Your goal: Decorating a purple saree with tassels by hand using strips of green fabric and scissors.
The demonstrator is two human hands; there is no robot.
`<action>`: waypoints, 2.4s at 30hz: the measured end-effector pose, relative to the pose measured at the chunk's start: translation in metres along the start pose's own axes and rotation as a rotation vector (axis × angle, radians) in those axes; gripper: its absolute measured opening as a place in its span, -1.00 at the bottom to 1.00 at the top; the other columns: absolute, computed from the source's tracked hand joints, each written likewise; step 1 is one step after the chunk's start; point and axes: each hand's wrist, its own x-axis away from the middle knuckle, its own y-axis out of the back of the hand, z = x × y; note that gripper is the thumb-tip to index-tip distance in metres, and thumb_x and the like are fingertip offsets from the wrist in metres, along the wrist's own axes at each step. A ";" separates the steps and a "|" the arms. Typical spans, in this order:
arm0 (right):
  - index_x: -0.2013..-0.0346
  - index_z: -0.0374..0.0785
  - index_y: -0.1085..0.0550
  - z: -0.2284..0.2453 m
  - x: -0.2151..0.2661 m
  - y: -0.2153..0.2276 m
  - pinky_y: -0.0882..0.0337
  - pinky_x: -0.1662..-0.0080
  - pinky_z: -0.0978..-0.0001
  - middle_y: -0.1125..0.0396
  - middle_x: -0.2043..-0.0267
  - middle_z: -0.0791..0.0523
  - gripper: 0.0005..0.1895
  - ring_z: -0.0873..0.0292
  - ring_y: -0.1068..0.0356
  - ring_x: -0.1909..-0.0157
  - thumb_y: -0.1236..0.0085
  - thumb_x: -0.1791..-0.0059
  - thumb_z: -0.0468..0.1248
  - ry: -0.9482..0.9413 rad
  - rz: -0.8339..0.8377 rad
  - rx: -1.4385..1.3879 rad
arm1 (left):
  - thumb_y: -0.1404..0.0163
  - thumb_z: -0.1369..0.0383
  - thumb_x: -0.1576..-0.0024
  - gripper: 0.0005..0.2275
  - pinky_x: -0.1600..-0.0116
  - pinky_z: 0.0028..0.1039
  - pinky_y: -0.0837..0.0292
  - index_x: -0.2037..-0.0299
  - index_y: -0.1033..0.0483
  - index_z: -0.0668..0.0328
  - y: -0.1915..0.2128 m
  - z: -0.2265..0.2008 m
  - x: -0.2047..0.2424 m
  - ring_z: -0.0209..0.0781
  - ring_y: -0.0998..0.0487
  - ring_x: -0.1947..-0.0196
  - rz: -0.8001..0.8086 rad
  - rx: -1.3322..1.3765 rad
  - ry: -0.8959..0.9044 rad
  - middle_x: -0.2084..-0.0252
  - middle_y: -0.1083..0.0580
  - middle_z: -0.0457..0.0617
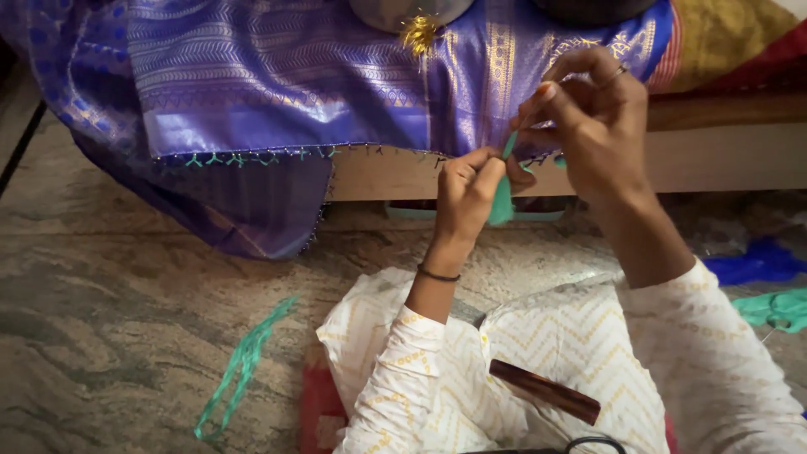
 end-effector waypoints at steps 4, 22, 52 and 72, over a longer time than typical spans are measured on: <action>0.03 -0.32 -0.39 -0.003 -0.009 0.003 -0.61 0.11 0.25 -0.45 0.21 -0.02 -0.94 0.10 -0.58 0.14 0.04 -0.25 -0.49 -0.007 -0.032 -0.019 | 0.13 0.44 -0.21 -0.75 0.24 -0.42 -0.57 0.35 -0.60 0.46 -0.001 -0.008 -0.002 -0.24 -0.65 0.41 -0.059 -0.162 0.056 0.37 -0.63 0.14; -0.01 -0.29 -0.39 -0.007 -0.029 0.009 -0.60 0.11 0.24 -0.47 0.18 -0.01 -0.95 0.08 -0.60 0.14 -0.01 -0.33 -0.46 0.028 -0.026 -0.064 | 0.16 0.44 -0.25 -0.72 0.09 -0.35 -0.62 0.41 -0.58 0.39 0.011 0.004 -0.005 -0.19 -0.64 0.35 0.013 -0.023 0.061 0.38 -0.61 0.10; -0.04 -0.31 -0.37 -0.003 -0.029 0.013 -0.61 0.09 0.20 -0.46 0.23 -0.02 -0.97 0.07 -0.60 0.13 -0.03 -0.32 -0.45 0.019 -0.023 -0.134 | 0.16 0.50 -0.25 -0.76 0.02 -0.34 -0.61 0.35 -0.59 0.42 0.010 0.006 0.003 -0.18 -0.64 0.28 0.002 0.016 0.034 0.32 -0.61 0.11; 0.09 -0.33 -0.50 -0.026 0.131 0.018 -0.49 -0.16 0.11 -0.42 -0.09 -0.10 -0.69 -0.15 -0.41 -0.21 -0.23 0.13 -0.44 0.558 0.627 0.734 | 0.12 0.52 -0.28 -0.81 0.50 -0.60 -0.31 0.31 -0.10 0.08 -0.006 0.024 0.020 -0.39 -0.45 0.52 -0.176 0.351 0.292 0.20 -0.57 0.16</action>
